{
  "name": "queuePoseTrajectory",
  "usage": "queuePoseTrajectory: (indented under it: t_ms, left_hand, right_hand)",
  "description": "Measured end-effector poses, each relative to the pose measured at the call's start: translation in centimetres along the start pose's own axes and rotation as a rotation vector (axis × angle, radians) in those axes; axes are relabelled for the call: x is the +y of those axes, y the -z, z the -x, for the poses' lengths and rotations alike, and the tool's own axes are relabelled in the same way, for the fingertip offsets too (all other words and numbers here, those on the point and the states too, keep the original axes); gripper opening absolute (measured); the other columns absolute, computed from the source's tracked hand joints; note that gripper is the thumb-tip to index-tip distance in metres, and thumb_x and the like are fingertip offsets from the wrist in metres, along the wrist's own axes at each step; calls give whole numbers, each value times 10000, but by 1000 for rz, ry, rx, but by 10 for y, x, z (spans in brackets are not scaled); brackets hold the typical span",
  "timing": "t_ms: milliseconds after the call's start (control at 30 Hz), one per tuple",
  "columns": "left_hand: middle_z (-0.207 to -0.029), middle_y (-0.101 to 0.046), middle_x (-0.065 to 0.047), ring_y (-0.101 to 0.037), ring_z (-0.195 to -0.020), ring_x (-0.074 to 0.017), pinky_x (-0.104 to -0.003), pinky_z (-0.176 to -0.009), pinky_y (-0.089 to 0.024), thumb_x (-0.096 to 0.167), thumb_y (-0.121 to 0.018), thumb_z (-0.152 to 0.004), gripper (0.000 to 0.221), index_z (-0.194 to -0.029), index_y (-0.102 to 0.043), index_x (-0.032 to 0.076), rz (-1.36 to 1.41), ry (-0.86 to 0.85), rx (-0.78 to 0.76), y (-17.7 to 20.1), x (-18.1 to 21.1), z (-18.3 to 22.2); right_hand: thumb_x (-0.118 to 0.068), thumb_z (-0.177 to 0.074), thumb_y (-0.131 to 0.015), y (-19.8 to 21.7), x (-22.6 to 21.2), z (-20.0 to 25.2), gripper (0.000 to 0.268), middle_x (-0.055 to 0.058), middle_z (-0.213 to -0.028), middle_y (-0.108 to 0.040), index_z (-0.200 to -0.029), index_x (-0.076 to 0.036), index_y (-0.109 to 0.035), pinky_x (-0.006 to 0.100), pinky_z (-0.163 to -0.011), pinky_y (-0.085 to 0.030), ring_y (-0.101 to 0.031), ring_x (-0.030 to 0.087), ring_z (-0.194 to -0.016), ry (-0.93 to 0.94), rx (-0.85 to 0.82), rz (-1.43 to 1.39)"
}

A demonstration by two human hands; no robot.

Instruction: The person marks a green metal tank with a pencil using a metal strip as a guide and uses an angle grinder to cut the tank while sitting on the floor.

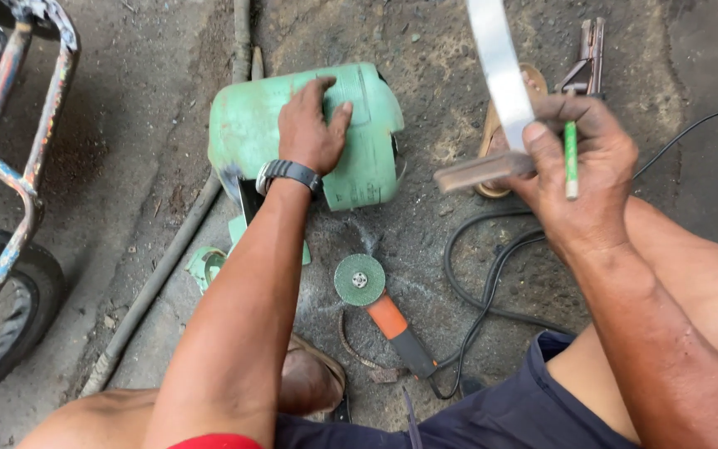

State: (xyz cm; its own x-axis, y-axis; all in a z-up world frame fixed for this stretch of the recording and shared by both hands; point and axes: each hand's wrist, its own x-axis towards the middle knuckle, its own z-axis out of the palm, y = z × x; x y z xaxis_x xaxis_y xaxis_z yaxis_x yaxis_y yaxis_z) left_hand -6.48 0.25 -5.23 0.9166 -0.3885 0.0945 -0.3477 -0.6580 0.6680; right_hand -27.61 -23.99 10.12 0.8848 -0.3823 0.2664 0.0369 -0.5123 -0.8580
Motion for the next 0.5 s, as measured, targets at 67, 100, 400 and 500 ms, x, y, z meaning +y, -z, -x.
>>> queuePoseTrajectory:
  t_ms: [67, 100, 400, 500]
  left_hand:
    - [-1283, -686, -62, -610, -1225, -297, -488, -1065, -388, 368, -656, -992, 401, -1351, -596, 200, -18, -21, 49, -18, -24, 1]
    - [-1286, -675, 28, -596, -1301, -210, -434, -1162, -325, 342, -688, -983, 385, -1353, -599, 278, -35, -35, 95, -30, -36, 3]
    - [-1604, -453, -222, -444, -1460, -413, -595, -1192, -365, 460, -846, -830, 886, -1556, -435, 160, 375, -35, -335, 46, 1, -9]
    - [-1709, -274, -120, -187, -1561, -433, -623, -1250, -88, 702, -799, -703, 1056, -1601, -387, 329, 54, -42, -444, 47, 0, -5]
  right_hand:
    - [-11, -1081, -673, -14, 16, 7, 124, 140, -1003, -639, -1200, 6, -641, 342, -617, -592, -668, 226, -866, -20, 29, -31]
    - [44, -1052, -686, -19, 25, 11, 112, 192, -878, -617, -1160, 65, -669, 343, -544, -537, -628, 232, -745, -45, 52, -62]
    - [-86, -937, -720, -169, 63, 80, 154, 104, -1208, -642, -1079, -143, -712, 286, -471, -575, -659, 188, -819, -588, 165, -727]
    - [-99, -905, -737, -195, 70, 94, 151, 147, -1208, -666, -1047, -137, -702, 310, -479, -598, -684, 242, -854, -657, 211, -753]
